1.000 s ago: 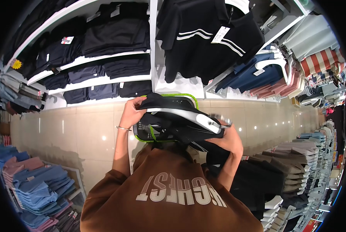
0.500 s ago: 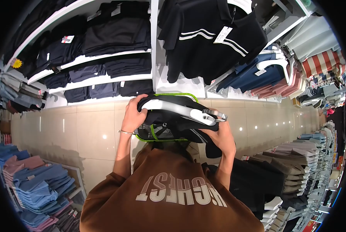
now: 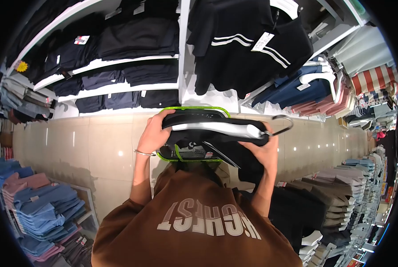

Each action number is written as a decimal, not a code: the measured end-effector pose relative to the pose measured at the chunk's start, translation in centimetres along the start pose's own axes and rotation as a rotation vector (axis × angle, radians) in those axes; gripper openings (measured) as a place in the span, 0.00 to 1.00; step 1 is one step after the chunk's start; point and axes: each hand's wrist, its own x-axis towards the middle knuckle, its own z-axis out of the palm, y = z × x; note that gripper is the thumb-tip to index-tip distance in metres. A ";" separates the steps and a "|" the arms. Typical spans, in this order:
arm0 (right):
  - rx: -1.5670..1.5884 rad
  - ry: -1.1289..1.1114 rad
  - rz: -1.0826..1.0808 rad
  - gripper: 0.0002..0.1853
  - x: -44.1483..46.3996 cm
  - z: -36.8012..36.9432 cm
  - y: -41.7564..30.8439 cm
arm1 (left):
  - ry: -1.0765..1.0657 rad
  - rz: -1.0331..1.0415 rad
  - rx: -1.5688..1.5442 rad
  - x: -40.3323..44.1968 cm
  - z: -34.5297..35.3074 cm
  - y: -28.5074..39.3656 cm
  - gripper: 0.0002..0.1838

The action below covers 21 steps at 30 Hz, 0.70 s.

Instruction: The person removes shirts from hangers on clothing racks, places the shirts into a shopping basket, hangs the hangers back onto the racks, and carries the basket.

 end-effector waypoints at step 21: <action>0.460 0.280 -0.011 0.38 -2.8 -4.4 10.1 | -0.432 0.149 -0.795 0.0 -3.6 4.7 0.29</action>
